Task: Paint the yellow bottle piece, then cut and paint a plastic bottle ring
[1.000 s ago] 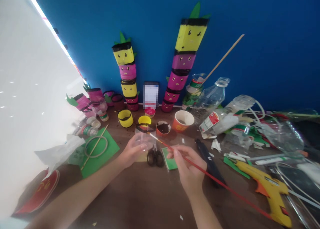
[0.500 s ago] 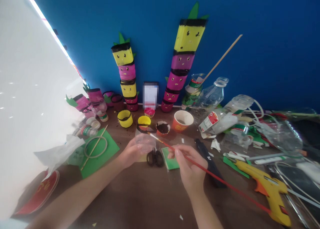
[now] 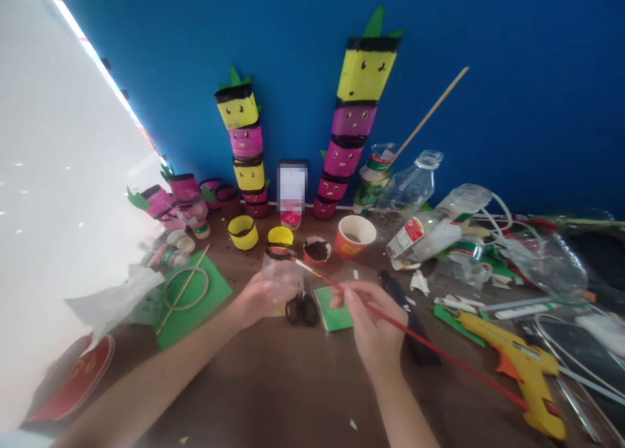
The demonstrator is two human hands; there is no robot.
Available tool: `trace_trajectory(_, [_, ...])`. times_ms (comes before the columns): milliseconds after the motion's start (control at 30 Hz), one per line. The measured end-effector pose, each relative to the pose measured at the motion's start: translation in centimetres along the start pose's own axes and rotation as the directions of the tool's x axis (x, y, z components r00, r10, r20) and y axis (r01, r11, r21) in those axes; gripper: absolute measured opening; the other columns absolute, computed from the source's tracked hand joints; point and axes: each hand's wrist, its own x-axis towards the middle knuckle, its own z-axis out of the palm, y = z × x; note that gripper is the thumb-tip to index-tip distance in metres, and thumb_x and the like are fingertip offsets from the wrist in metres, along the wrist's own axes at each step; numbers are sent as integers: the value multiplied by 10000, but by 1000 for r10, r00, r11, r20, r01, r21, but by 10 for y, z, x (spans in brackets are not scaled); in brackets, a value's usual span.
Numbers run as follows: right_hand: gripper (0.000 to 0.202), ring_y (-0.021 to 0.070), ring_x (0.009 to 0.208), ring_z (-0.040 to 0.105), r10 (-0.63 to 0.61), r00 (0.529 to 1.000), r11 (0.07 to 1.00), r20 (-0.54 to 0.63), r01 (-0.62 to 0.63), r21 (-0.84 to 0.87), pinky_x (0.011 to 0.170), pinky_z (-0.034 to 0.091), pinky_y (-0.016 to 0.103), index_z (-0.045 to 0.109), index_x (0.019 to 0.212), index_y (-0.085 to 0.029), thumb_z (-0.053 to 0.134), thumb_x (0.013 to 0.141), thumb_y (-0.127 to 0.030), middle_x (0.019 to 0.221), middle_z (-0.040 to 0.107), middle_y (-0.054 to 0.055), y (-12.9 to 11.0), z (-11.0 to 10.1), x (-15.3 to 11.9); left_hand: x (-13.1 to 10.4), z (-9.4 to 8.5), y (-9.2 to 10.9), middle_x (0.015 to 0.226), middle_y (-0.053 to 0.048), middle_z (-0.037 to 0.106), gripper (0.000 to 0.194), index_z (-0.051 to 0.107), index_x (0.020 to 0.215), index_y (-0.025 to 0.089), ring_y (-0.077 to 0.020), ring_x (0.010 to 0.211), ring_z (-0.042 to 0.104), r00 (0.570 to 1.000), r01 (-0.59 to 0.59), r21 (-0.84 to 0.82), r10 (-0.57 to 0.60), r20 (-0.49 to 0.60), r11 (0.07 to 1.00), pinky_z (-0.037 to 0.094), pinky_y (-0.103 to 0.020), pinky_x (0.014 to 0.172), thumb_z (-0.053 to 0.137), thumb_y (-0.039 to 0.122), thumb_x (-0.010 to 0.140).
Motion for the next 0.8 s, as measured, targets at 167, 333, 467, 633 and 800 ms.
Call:
trace_trajectory(167, [87, 136, 542, 619, -2, 1000, 1000, -6, 2, 17, 588, 555, 323, 649, 791, -191, 669, 756, -268, 681, 674, 17, 1, -1, 2, -1, 0, 1, 1239, -121, 594, 527, 587, 1147, 200, -286, 1052, 610, 1000, 3, -33, -4, -6, 999, 401, -451, 977, 711, 338, 654])
trace_trajectory(333, [96, 134, 551, 619, 14, 1000, 999, -27, -13, 34, 584, 545, 305, 655, 770, -194, 689, 737, -277, 682, 677, 14, 0, -3, 4, -1, -1, 2, 1208, -126, 609, 579, 567, 1176, 199, -303, 1076, 598, 1000, 21, -35, -21, -7, 999, 382, -459, 986, 714, 369, 641])
trace_trajectory(467, [93, 130, 551, 615, 19, 999, 998, -50, -16, 54, 582, 532, 290, 668, 761, -197, 703, 722, -275, 668, 677, 11, -2, -6, 9, -2, -2, 2, 1130, -101, 652, 546, 584, 1164, 210, -261, 1007, 630, 1000, 19, -83, -18, 8, 996, 388, -436, 980, 700, 371, 655])
trace_trajectory(633, [74, 121, 529, 611, 1, 999, 977, -44, 8, 212, 502, 500, 237, 688, 727, -205, 713, 705, -271, 633, 672, 8, -13, -2, 11, -2, -1, 2, 1126, -102, 654, 546, 583, 1158, 203, -266, 1009, 628, 1000, 20, -79, -21, -9, 997, 377, -444, 991, 719, 346, 648])
trace_trajectory(800, [78, 129, 542, 625, 22, 1000, 985, 5, -22, 173, 552, 536, 271, 686, 742, -203, 710, 721, -274, 653, 685, 13, -12, 7, 0, -1, 1, 1, 1150, -109, 644, 509, 599, 1109, 194, -269, 1017, 624, 1000, 3, -82, -6, -26, 997, 386, -444, 983, 744, 317, 637])
